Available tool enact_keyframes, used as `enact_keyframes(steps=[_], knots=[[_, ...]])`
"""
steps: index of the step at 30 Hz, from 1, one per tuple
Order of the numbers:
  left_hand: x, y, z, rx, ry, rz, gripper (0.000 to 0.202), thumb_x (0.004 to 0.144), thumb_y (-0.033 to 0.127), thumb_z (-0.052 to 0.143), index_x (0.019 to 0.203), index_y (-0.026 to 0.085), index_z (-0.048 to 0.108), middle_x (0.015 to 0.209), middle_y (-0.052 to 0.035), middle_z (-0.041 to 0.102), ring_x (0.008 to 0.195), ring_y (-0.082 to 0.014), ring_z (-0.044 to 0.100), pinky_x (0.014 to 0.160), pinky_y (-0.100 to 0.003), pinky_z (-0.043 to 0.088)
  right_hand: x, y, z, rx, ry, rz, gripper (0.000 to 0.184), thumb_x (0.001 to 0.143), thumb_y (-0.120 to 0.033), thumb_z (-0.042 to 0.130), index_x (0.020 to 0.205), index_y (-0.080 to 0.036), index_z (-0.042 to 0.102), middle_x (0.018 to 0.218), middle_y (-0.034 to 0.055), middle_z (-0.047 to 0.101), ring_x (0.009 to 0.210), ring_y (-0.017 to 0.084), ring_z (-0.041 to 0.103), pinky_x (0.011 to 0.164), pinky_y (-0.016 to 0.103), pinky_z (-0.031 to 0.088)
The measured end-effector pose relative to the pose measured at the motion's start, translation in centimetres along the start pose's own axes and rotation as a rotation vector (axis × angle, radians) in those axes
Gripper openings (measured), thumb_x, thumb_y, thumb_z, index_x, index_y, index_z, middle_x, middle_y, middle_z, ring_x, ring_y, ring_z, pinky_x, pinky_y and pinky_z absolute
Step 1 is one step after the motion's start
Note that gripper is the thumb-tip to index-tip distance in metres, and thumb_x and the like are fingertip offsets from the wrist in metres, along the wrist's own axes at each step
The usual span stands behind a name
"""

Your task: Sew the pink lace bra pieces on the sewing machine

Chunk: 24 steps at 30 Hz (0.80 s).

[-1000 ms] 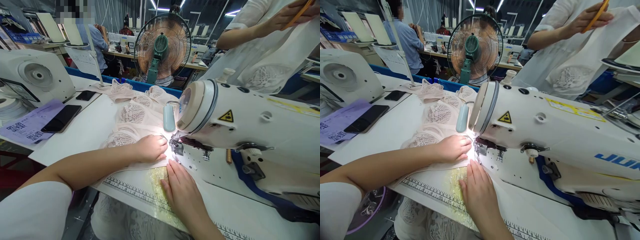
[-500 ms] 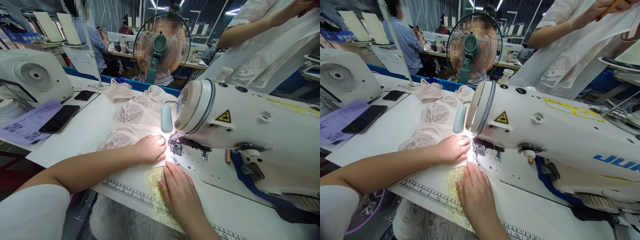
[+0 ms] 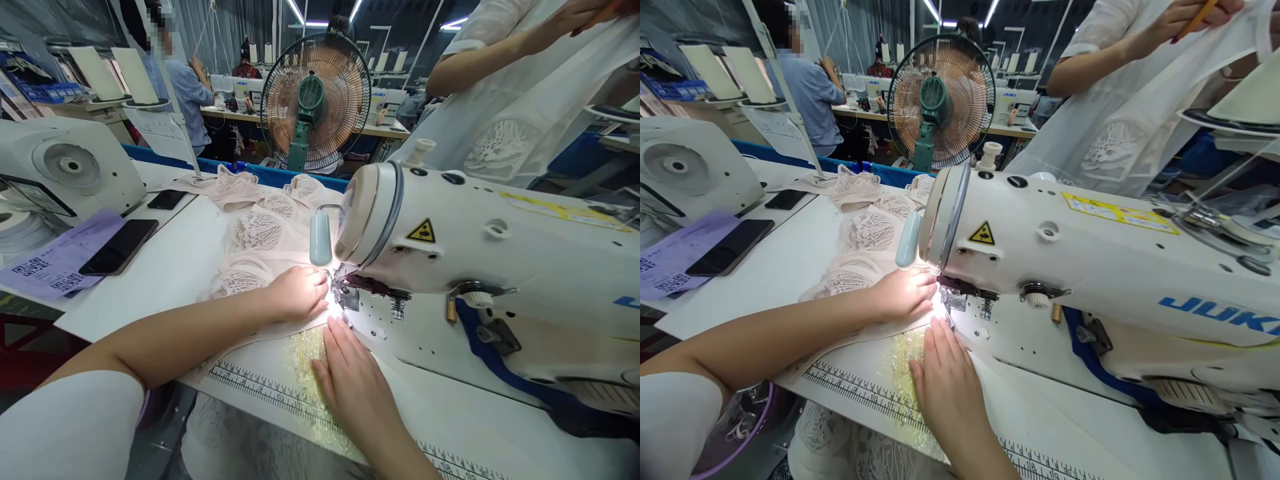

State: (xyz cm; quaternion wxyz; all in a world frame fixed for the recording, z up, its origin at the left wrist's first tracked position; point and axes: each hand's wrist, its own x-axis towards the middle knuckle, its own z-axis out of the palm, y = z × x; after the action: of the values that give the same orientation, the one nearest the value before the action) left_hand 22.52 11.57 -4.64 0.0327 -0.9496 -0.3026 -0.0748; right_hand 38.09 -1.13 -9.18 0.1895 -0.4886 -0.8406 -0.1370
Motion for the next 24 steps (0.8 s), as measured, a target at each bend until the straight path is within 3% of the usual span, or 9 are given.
enact_keyframes(steps=[4, 7, 10, 13, 24], knots=[[-0.1, 0.6, -1.3, 0.038, 0.007, 0.023, 0.03, 0.091, 0.026, 0.043, 0.087, 0.01, 0.068, 0.103, -0.0133, 0.065, 0.094, -0.0253, 0.058, 0.081, -0.039, 0.047, 0.1, 0.0, 0.1, 0.007, -0.032, 0.011, 0.051, 0.097, -0.036, 0.03, 0.121, 0.0, 0.058, 0.128, 0.0202, 0.058, 0.121, 0.031, 0.053, 0.094, 0.044, 0.051], [-1.4, 1.7, -1.7, 0.008, -0.014, 0.157, 0.031, 0.091, 0.022, 0.042, 0.078, 0.013, 0.069, 0.089, -0.0094, 0.067, 0.083, -0.0209, 0.058, 0.076, -0.036, 0.046, 0.1, 0.1, 0.0, 0.011, -0.036, 0.014, 0.05, 0.097, -0.036, 0.032, 0.123, -0.001, 0.057, 0.13, 0.0188, 0.057, 0.121, 0.031, 0.053, 0.094, 0.044, 0.051], [-3.3, 2.2, -1.1, 0.01, 0.046, 0.291, 0.025, 0.091, 0.021, 0.046, 0.1, 0.011, 0.068, 0.104, -0.0108, 0.068, 0.094, -0.0225, 0.059, 0.085, -0.038, 0.045, 0.1, 0.1, 0.1, 0.022, -0.014, 0.017, 0.05, 0.097, -0.036, 0.032, 0.124, -0.002, 0.056, 0.129, 0.0178, 0.058, 0.12, 0.029, 0.054, 0.093, 0.043, 0.052], [-4.5, 1.5, -0.2, 0.038, 0.094, 0.302, 0.031, 0.094, 0.015, 0.043, 0.121, 0.012, 0.058, 0.123, -0.0104, 0.062, 0.112, -0.0233, 0.056, 0.1, -0.046, 0.038, 0.1, 0.1, 0.1, 0.025, -0.001, 0.017, 0.05, 0.097, -0.035, 0.031, 0.123, -0.001, 0.056, 0.129, 0.0187, 0.058, 0.121, 0.03, 0.054, 0.093, 0.044, 0.052], [-2.2, -1.5, 0.1, 0.056, 0.086, 0.355, 0.025, 0.095, 0.014, 0.044, 0.112, 0.018, 0.062, 0.122, -0.0081, 0.064, 0.113, -0.0221, 0.057, 0.099, -0.049, 0.037, -0.2, 0.0, 0.4, 0.062, 0.023, 0.039, 0.046, 0.096, -0.034, 0.034, 0.124, -0.005, 0.055, 0.132, 0.0183, 0.056, 0.126, 0.029, 0.048, 0.096, 0.044, 0.05]])
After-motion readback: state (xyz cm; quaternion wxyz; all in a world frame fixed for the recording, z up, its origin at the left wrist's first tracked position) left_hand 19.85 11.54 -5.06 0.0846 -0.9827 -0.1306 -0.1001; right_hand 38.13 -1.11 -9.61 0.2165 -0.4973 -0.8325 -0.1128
